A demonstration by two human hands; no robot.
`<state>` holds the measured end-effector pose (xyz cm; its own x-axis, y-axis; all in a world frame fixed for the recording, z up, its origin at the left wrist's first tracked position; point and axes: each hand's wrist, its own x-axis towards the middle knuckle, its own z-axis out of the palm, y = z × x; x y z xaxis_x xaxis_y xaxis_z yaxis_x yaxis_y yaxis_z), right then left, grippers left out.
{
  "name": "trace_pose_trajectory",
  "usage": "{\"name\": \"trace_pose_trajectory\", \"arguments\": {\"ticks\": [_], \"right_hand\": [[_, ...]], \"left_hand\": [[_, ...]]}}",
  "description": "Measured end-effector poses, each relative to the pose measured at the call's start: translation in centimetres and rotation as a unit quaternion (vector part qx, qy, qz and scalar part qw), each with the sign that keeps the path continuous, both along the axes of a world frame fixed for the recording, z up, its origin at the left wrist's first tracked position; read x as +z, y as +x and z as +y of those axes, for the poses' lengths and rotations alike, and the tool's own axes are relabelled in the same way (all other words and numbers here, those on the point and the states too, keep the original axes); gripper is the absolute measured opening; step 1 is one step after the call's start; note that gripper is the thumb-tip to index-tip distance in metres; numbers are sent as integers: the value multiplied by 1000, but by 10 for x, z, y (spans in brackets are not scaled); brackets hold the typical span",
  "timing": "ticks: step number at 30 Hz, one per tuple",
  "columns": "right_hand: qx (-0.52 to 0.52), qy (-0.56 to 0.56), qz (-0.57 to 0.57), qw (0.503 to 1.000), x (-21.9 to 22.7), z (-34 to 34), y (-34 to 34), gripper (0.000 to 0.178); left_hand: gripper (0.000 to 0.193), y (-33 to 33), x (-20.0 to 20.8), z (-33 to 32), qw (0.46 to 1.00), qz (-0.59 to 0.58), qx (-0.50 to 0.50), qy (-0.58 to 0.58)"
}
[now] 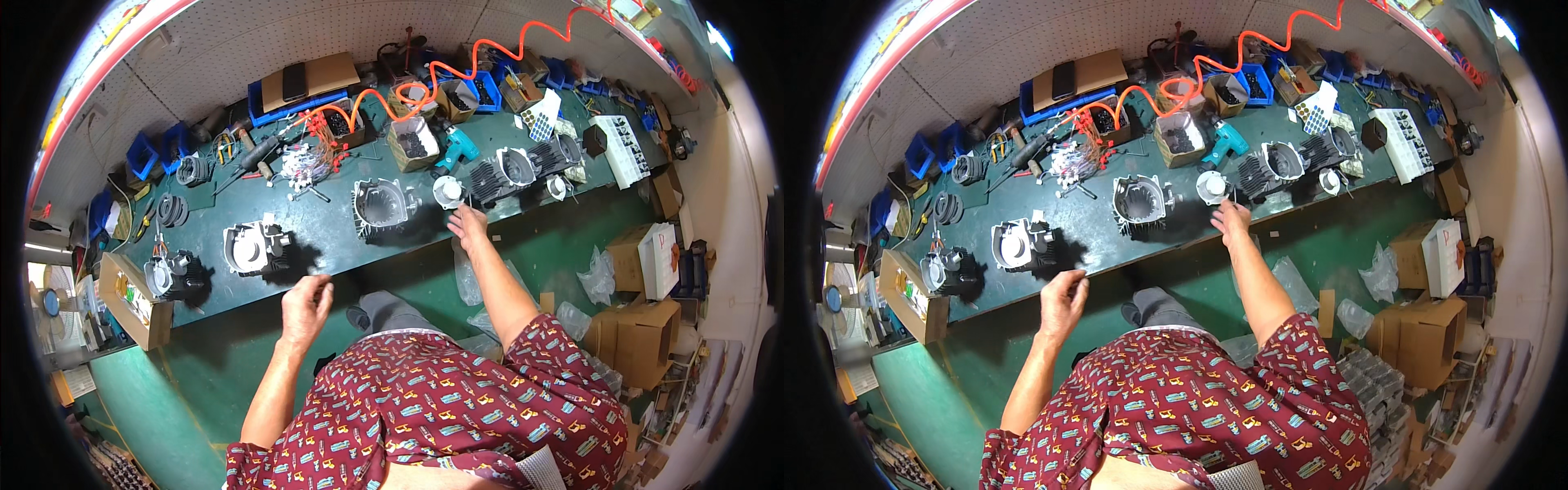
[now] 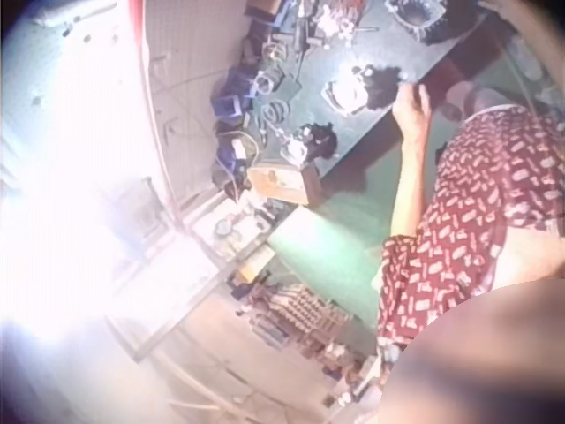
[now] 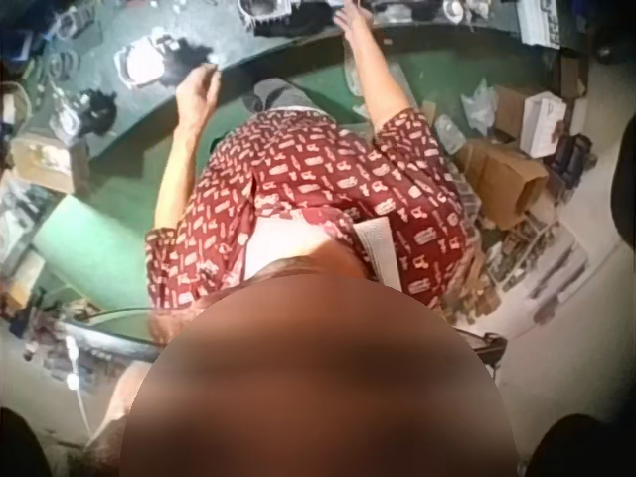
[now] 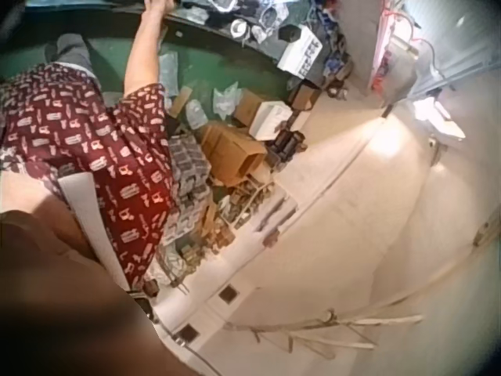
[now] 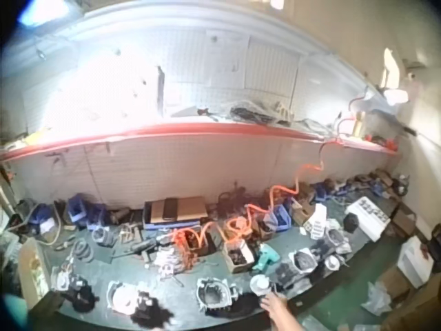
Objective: The person assembles electrical components on a workbench. They handle cylindrical metal parts, use scissors to trim wires, and use a power drill to fasten parts together. The person places assembled units into a cardboard box.
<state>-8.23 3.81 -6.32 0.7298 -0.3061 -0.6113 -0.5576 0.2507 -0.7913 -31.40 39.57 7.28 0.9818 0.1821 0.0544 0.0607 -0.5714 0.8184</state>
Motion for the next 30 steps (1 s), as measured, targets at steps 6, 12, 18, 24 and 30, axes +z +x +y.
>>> {"name": "trace_pose_trajectory", "arguments": {"ticks": [6,12,18,24,30], "right_hand": [[95,65,-8,993,-15,-23,15,14],[218,17,-12,976,-14,-43,9,12],[332,5,-31,943,-17,-64,22,16],[397,67,13,915,-7,-65,40,19],[433,0,-64,899,-19,-66,60,41]], "left_hand": [[20,20,10,-48,992,15,-120,32],[32,73,10,-116,975,-9,-212,64],[55,147,-32,-198,974,20,-204,101],[73,200,-82,-249,966,61,-133,211],[65,217,-94,-260,957,101,-76,261]]}}
